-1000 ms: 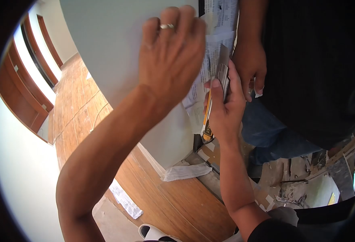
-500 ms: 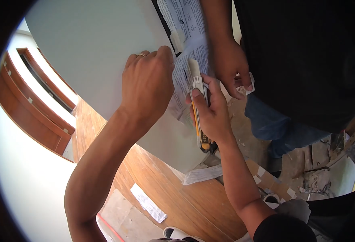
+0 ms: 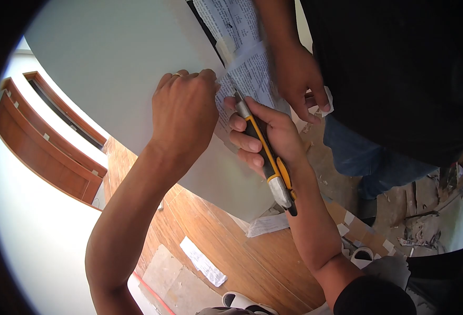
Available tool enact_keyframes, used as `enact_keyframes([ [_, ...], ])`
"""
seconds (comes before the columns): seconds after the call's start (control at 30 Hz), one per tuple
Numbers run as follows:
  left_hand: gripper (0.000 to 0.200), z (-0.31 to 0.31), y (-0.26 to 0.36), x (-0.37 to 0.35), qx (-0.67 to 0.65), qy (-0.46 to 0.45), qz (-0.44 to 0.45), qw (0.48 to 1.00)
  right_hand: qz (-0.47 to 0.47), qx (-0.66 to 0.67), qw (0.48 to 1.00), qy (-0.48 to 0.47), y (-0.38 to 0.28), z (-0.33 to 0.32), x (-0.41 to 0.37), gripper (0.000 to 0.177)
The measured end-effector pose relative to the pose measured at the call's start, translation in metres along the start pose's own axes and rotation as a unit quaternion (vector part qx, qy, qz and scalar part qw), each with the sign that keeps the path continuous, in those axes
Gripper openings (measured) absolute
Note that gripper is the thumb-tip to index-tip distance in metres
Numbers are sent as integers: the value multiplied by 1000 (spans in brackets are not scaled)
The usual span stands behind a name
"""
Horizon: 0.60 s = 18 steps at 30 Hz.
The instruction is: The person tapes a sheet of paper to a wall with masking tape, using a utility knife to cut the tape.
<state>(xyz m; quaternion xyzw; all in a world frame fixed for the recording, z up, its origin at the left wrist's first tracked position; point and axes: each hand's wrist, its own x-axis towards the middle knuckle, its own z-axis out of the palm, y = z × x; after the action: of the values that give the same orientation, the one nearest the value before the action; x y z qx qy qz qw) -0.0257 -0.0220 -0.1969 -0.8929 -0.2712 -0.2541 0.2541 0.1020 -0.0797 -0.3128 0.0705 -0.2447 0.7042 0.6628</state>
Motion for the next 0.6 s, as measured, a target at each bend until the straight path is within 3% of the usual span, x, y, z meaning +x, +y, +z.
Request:
enact_keyframes([
  [0.17,12,3,-2,0,6,6,1,1000,39,90,994,-42,-5,2,-5,39],
  [0.6,11,4,-1,0,3,13,1,1000,47,105,993,-30,-3,5,-1,37],
])
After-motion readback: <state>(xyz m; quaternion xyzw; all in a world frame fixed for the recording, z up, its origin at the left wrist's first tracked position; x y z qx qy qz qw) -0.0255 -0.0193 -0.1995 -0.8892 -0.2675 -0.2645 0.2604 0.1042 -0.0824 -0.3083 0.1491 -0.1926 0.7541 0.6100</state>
